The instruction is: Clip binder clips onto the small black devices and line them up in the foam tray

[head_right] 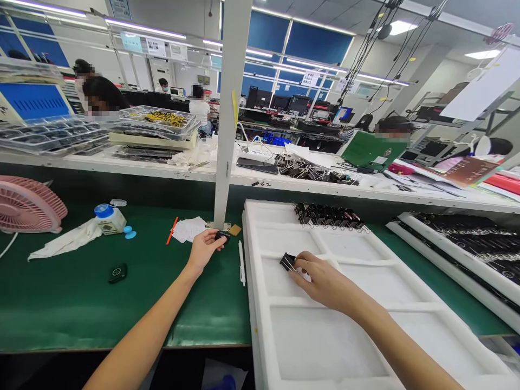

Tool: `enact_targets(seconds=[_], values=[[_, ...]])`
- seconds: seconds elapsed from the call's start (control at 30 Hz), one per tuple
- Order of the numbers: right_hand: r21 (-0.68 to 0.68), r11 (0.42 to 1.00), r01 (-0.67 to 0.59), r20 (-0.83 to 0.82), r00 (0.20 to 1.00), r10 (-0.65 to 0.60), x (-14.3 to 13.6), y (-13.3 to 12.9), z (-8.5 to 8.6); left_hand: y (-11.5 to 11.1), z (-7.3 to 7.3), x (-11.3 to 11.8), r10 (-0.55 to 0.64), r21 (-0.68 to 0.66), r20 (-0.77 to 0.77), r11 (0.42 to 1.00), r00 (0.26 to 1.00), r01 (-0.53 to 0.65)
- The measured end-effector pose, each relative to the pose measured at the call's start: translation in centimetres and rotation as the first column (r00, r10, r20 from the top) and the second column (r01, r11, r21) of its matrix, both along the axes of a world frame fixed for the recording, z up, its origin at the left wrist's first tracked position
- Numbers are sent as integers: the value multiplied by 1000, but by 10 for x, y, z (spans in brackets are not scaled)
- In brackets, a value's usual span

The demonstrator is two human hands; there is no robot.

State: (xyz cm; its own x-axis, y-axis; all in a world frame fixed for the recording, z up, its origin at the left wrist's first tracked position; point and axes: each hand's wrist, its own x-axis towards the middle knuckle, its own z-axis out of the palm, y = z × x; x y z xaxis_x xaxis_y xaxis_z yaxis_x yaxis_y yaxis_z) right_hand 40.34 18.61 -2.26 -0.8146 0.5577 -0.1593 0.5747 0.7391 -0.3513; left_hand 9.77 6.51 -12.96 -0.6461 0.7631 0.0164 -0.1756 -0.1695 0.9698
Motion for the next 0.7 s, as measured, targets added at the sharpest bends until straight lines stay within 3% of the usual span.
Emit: enact_targets(seconds=[0.13, 0.23, 0.37, 0.43, 0.5, 0.57, 0.67, 0.7], values=[[-100, 995, -16, -94, 996, 7, 6, 4, 1, 0, 2, 0, -11, 18, 48, 1000, 999, 10], [-331, 942, 47, -309, 938, -155, 2, 12, 10, -2, 6, 1, -45, 48, 126, 998, 991, 39], [-678, 735, -4, -522, 707, -477, -31, 25, 12, -5, 11, 1, -103, 106, 228, 991, 968, 81], [-791, 609, -57, -486, 662, -570, -59, 28, 6, -6, 13, 0, -128, 135, 281, 986, 951, 93], [-849, 526, -49, -423, 658, -622, -87, 28, -2, -6, 15, 0, -156, 163, 326, 981, 932, 107], [-844, 537, 13, -383, 687, -618, -112, 26, -9, -7, 16, 0, -188, 185, 356, 974, 915, 129], [-768, 639, 36, -377, 781, -497, -135, 22, -14, -7, 18, 1, -229, 197, 386, 967, 894, 162], [-763, 647, 10, -376, 807, -456, -138, 21, -14, -7, 18, 2, -236, 200, 395, 965, 888, 167]])
